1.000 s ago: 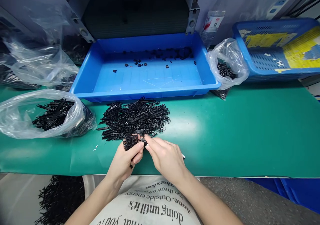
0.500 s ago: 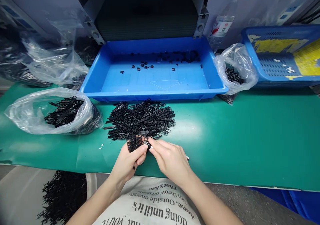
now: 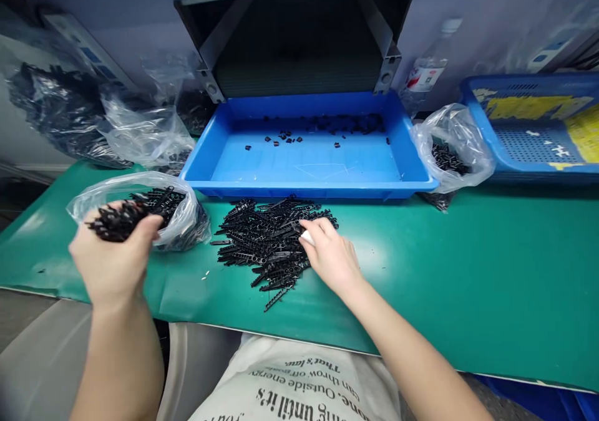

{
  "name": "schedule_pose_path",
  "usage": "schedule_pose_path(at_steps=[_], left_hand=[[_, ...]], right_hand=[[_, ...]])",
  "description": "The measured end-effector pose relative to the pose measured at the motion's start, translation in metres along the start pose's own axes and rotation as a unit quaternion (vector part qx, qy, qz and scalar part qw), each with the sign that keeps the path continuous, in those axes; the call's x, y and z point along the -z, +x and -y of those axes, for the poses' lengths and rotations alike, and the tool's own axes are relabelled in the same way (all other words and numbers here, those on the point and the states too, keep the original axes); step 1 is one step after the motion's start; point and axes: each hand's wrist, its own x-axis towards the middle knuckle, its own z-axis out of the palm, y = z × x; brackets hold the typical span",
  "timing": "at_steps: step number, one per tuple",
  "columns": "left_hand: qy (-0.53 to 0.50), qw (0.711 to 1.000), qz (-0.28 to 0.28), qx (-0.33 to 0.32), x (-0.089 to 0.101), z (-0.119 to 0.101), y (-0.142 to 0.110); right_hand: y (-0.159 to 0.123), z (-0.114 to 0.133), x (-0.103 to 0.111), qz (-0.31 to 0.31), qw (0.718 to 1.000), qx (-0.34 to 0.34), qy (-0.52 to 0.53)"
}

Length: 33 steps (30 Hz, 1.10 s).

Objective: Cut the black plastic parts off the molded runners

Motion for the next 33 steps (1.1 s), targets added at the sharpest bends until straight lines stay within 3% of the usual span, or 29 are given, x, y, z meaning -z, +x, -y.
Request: schedule_pose_path(at_steps=[2, 3, 6, 11, 12, 14, 17, 19, 21, 23, 26, 30, 33], left_hand=[[0.109, 0.992, -0.001, -0.064, 0.009, 0.007, 0.031], [0.147, 0.986, 0.027, -0.079, 0.011, 0.011, 0.043], [0.187, 0.973, 0.079, -0.112, 0.011, 0.02, 0.059], [0.123, 0.966, 0.018, -0.226, -0.005, 0.006, 0.025], [0.094, 0.967, 0.037, -0.234, -0.011, -0.001, 0.014], [0.014, 0.964, 0.134, -0.228, -0.024, -0.015, -0.009], [-0.09, 0.918, 0.361, -0.138, -0.046, -0.032, -0.039], [-0.14, 0.843, 0.518, -0.023, -0.058, -0.04, -0.056], [-0.191, 0.77, 0.602, 0.085, -0.067, -0.044, -0.071], [-0.245, 0.741, 0.604, 0.157, -0.07, -0.045, -0.084], [-0.309, 0.741, 0.557, 0.211, -0.069, -0.043, -0.094], [-0.335, 0.727, 0.552, 0.233, -0.065, -0.038, -0.097], [-0.335, 0.719, 0.563, 0.232, -0.064, -0.035, -0.097]], right_hand=[[0.016, -0.002, 0.001, 0.034, 0.999, -0.016, -0.029], [0.022, -0.003, 0.0, 0.052, 0.998, -0.023, -0.037], [0.032, -0.003, -0.003, 0.078, 0.996, -0.024, -0.039], [0.031, -0.009, 0.002, 0.071, 0.997, -0.011, 0.0], [0.03, -0.01, 0.006, 0.071, 0.997, -0.009, 0.009], [0.027, -0.01, 0.016, 0.068, 0.997, 0.01, 0.047], [0.018, -0.005, 0.032, 0.063, 0.982, 0.076, 0.158], [0.01, 0.001, 0.039, 0.065, 0.966, 0.108, 0.225], [0.0, 0.005, 0.041, 0.061, 0.961, 0.097, 0.253], [-0.012, 0.007, 0.039, 0.036, 0.963, 0.056, 0.259], [-0.031, 0.006, 0.033, 0.024, 0.973, 0.004, 0.231], [-0.048, 0.008, 0.026, 0.075, 0.979, 0.028, 0.19], [-0.053, 0.012, 0.022, 0.058, 0.984, 0.064, 0.157]])
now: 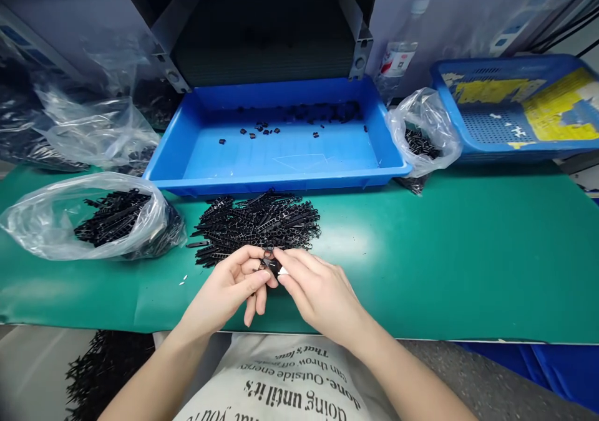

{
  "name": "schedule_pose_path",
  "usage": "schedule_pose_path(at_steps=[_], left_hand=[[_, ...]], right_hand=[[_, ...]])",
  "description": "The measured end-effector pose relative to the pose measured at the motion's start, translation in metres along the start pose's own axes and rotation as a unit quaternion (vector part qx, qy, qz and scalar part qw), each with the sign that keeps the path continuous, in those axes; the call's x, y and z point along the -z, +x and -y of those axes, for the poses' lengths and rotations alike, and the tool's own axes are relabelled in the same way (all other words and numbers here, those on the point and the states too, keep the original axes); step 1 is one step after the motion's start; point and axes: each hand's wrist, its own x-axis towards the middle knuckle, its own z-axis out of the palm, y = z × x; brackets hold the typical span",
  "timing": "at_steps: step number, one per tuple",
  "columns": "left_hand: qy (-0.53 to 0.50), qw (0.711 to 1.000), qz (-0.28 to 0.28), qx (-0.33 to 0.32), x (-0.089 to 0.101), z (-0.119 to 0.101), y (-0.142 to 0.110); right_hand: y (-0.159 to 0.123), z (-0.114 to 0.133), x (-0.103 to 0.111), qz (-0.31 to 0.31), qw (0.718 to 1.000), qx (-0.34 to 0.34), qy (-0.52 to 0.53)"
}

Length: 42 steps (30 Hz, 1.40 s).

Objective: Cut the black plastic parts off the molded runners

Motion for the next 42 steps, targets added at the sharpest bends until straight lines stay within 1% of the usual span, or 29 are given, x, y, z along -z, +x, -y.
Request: schedule_pose_path(at_steps=[5, 10, 16, 19, 24, 27, 28, 29, 30, 31, 32, 33, 34, 35, 36, 37, 38, 39, 40, 41, 42], left_hand=[[0.024, 0.999, -0.021, 0.004, -0.003, 0.0, -0.001], [0.042, 0.998, -0.036, 0.014, -0.006, 0.0, -0.002], [0.063, 0.996, -0.056, 0.011, -0.006, 0.0, -0.003], [0.059, 0.996, -0.06, 0.01, -0.007, 0.002, -0.003], [0.084, 0.993, -0.088, 0.002, -0.009, 0.007, -0.003], [0.114, 0.991, -0.067, 0.003, -0.004, 0.006, -0.001], [0.14, 0.988, -0.064, -0.006, 0.0, 0.005, 0.001], [0.181, 0.98, -0.076, -0.027, 0.004, 0.002, 0.004], [0.234, 0.965, -0.104, -0.058, 0.009, -0.002, 0.009], [0.299, 0.938, -0.147, -0.096, 0.015, -0.007, 0.014], [0.371, 0.898, -0.196, -0.131, 0.021, -0.012, 0.021], [0.445, 0.848, -0.241, -0.156, 0.028, -0.017, 0.028], [0.516, 0.795, -0.271, -0.169, 0.033, -0.022, 0.036], [0.577, 0.747, -0.283, -0.17, 0.038, -0.025, 0.043], [0.627, 0.708, -0.282, -0.165, 0.042, -0.028, 0.049], [0.66, 0.679, -0.277, -0.162, 0.044, -0.029, 0.053], [0.677, 0.661, -0.276, -0.168, 0.045, -0.029, 0.056], [0.678, 0.655, -0.28, -0.183, 0.045, -0.029, 0.055], [0.667, 0.657, -0.287, -0.203, 0.044, -0.027, 0.052], [0.644, 0.669, -0.295, -0.225, 0.041, -0.026, 0.046], [0.612, 0.692, -0.299, -0.24, 0.037, -0.023, 0.039]], right_hand=[[0.001, 0.001, -0.003, -0.016, 0.998, 0.032, -0.06], [0.002, 0.002, -0.002, -0.024, 0.997, 0.04, -0.066], [0.001, 0.005, -0.004, -0.031, 0.999, 0.02, -0.04], [-0.001, 0.006, -0.008, -0.047, 0.998, 0.014, -0.04], [-0.002, 0.005, -0.015, -0.073, 0.996, 0.001, -0.044], [-0.002, 0.003, -0.016, -0.073, 0.996, -0.001, -0.043], [-0.003, 0.002, -0.015, -0.075, 0.996, -0.007, -0.038], [-0.003, 0.002, -0.015, -0.079, 0.996, -0.019, -0.028], [-0.004, 0.001, -0.015, -0.083, 0.996, -0.034, -0.016], [-0.005, 0.0, -0.015, -0.087, 0.995, -0.052, -0.002], [-0.006, 0.0, -0.015, -0.089, 0.994, -0.07, 0.011], [-0.007, -0.001, -0.016, -0.09, 0.992, -0.087, 0.021], [-0.007, -0.001, -0.017, -0.09, 0.99, -0.101, 0.03], [-0.008, -0.002, -0.017, -0.088, 0.989, -0.112, 0.037], [-0.008, -0.003, -0.018, -0.086, 0.988, -0.121, 0.043], [-0.008, -0.003, -0.018, -0.084, 0.987, -0.129, 0.05], [-0.007, -0.005, -0.018, -0.084, 0.985, -0.137, 0.057], [-0.007, -0.006, -0.017, -0.085, 0.983, -0.146, 0.066], [-0.006, -0.006, -0.016, -0.087, 0.981, -0.156, 0.077], [-0.005, -0.007, -0.015, -0.091, 0.977, -0.168, 0.092], [-0.004, -0.007, -0.013, -0.094, 0.972, -0.182, 0.112]])
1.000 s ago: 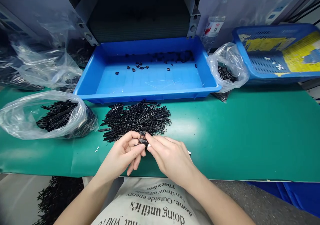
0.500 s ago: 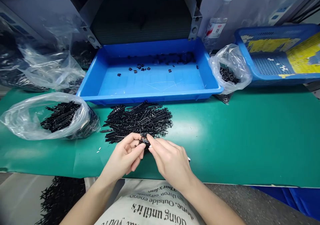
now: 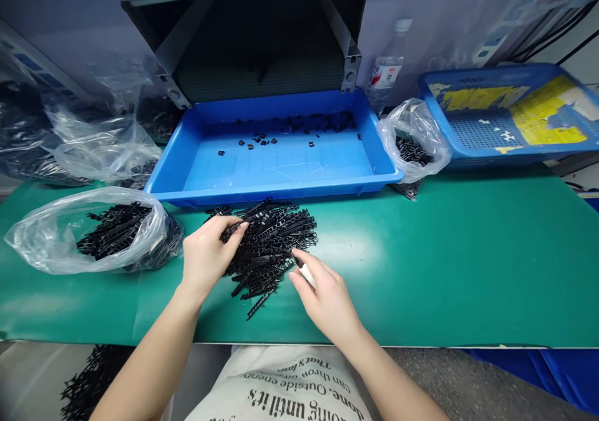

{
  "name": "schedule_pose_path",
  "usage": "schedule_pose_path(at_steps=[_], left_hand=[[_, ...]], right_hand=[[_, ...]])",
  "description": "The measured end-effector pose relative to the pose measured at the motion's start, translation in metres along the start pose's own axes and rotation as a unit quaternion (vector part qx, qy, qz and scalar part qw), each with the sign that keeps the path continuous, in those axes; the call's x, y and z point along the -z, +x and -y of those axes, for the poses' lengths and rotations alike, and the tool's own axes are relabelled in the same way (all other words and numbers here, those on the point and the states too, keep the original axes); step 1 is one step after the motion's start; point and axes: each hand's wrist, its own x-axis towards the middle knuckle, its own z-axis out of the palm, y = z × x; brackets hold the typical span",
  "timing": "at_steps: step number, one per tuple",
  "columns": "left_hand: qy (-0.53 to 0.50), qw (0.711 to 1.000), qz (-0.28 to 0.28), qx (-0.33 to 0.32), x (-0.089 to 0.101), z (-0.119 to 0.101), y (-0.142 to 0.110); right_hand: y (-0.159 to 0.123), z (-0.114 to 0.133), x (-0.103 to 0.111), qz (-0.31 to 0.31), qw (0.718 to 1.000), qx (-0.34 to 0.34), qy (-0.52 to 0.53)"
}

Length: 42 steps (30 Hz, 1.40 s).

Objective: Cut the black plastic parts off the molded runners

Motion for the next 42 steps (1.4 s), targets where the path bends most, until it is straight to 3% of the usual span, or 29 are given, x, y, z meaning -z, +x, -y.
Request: schedule_pose_path(at_steps=[3, 7, 11, 17, 21, 25, 28, 31, 36, 42], left_hand=[[-0.166, 0.981, 0.028, 0.092, 0.011, -0.013, -0.026], [-0.321, 0.918, 0.07, 0.22, 0.012, -0.029, -0.053], [-0.379, 0.888, 0.08, 0.247, 0.006, -0.032, -0.064], [-0.414, 0.864, 0.157, 0.239, 0.003, -0.032, -0.074], [-0.383, 0.884, 0.152, 0.222, 0.001, -0.034, -0.079], [-0.275, 0.94, 0.134, 0.153, 0.0, -0.034, -0.078], [-0.253, 0.95, 0.134, 0.122, 0.0, -0.035, -0.075], [-0.322, 0.921, 0.162, 0.145, 0.0, -0.038, -0.072], [-0.436, 0.836, 0.208, 0.26, 0.004, -0.038, -0.067], [-0.51, 0.778, 0.232, 0.283, 0.005, -0.035, -0.065]], right_hand=[[0.007, 0.003, 0.0, 0.009, 0.995, -0.047, 0.084], [0.021, 0.005, -0.009, 0.023, 0.978, -0.075, 0.191], [0.035, 0.003, -0.018, 0.03, 0.959, -0.088, 0.268], [0.04, 0.003, -0.018, 0.071, 0.942, -0.103, 0.311], [0.036, 0.006, -0.016, 0.059, 0.955, -0.081, 0.278], [0.031, 0.014, -0.014, 0.036, 0.986, -0.029, 0.157], [0.027, 0.021, -0.013, 0.017, 0.998, 0.014, 0.067], [0.022, 0.022, -0.008, 0.015, 0.998, 0.026, 0.056], [0.009, 0.015, 0.005, 0.069, 0.995, 0.079, -0.002], [-0.002, 0.014, 0.008, 0.112, 0.975, 0.163, -0.101]])
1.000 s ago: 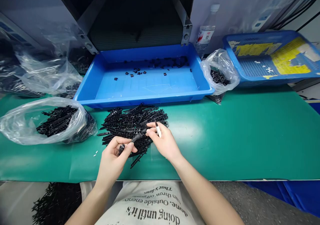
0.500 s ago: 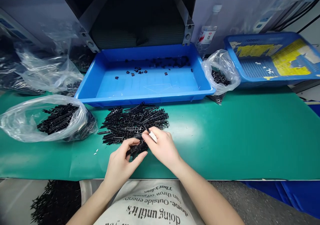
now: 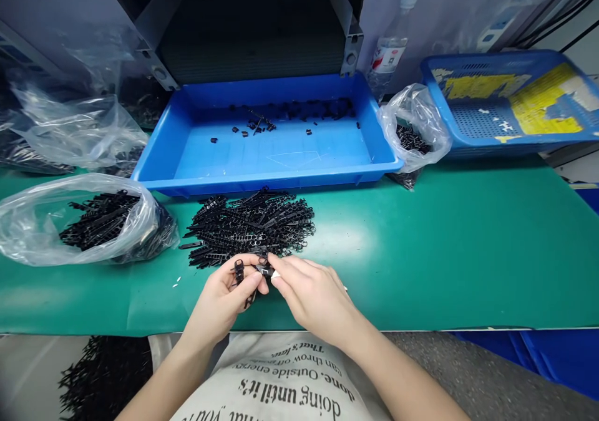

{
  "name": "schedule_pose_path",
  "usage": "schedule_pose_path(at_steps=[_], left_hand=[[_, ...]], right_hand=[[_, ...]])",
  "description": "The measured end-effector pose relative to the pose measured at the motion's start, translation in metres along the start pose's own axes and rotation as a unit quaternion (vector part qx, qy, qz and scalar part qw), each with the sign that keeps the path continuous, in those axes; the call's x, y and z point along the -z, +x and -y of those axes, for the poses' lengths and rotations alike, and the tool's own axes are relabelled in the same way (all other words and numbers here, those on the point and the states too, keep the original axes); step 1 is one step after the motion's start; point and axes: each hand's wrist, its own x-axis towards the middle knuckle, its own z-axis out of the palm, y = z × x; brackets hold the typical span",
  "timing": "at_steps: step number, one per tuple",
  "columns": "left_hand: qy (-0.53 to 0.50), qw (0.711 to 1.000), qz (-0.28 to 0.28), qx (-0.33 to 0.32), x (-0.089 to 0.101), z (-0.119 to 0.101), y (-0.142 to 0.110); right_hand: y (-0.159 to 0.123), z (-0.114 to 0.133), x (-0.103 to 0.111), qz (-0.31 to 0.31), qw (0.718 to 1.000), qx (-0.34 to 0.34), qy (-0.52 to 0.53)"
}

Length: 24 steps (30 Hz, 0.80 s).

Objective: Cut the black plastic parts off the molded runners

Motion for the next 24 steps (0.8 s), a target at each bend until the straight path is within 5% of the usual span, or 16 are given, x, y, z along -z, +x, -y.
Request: schedule_pose_path(at_steps=[18, 24], left_hand=[[0.072, 0.996, -0.034, -0.051, -0.001, 0.0, 0.001], [0.061, 0.997, -0.048, -0.025, -0.005, 0.01, 0.003]], right_hand=[[-0.001, 0.002, -0.009, -0.02, 0.998, 0.012, -0.062], [-0.004, 0.001, -0.027, -0.092, 0.99, 0.007, -0.11]])
